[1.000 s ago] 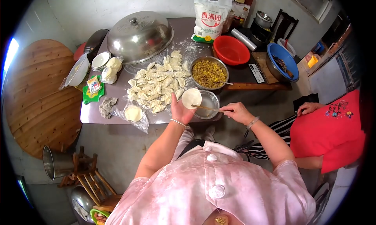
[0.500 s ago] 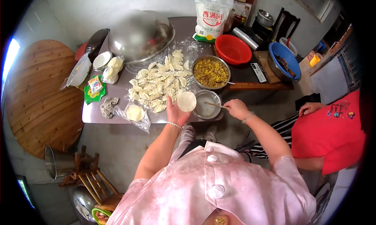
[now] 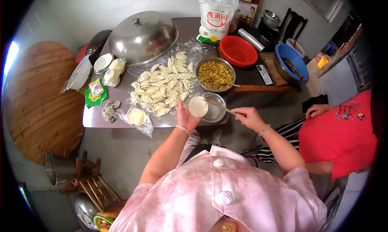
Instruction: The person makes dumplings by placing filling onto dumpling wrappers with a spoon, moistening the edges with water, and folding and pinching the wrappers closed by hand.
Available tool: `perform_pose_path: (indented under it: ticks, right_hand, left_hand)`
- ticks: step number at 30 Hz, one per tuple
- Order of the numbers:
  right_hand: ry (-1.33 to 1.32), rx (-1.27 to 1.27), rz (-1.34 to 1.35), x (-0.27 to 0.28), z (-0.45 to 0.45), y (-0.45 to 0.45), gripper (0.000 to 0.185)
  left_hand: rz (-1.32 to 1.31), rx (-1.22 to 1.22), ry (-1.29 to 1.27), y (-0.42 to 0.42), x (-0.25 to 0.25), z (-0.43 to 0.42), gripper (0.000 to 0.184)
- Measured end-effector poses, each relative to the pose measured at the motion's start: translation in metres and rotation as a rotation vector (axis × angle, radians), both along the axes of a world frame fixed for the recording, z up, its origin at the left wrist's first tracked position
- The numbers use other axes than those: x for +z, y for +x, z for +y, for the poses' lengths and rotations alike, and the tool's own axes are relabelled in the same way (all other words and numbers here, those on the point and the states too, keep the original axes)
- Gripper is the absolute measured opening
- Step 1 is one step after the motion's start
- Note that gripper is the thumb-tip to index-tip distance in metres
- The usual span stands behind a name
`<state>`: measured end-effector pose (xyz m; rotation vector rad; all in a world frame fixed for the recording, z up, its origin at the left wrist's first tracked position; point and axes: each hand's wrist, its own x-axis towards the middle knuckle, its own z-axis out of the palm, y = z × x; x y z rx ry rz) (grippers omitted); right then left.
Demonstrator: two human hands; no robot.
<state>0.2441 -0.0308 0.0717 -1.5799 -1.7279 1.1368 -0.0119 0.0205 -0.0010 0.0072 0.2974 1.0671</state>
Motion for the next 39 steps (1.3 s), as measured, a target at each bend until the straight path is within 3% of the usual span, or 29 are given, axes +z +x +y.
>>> perform_pose_path:
  ticks: [2,6,17,29,32,36,39]
  right_hand:
    - [0.247,0.124,-0.021,-0.005,-0.001,-0.013,0.022]
    - [0.208,0.042,-0.068,-0.014,0.004,-0.032,0.021]
    - [0.496,0.192,-0.184,-0.011,-0.003,-0.030,0.022]
    - [0.543,0.230,-0.182,-0.003,-0.005,-0.021,0.025]
    - [0.540,0.100,-0.142,0.003,-0.005,-0.018,0.024]
    - [0.393,-0.028,-0.225,-0.011,0.004,-0.010,0.020]
    - [0.349,-0.024,-0.246,-0.052,0.018,-0.012,0.021]
  left_hand:
    - [0.003,-0.031,0.027,0.008,-0.002,-0.001,0.078]
    - [0.001,-0.067,0.061,0.015,0.006,-0.004,0.079]
    - [-0.020,-0.035,0.057,0.012,0.011,0.005,0.086]
    - [-0.029,-0.023,0.067,0.008,0.015,0.009,0.087]
    - [-0.028,-0.019,0.088,0.005,0.011,0.008,0.087]
    - [-0.018,0.025,0.057,-0.014,0.004,0.004,0.085]
    - [-0.008,0.036,0.051,-0.020,0.003,-0.001,0.086]
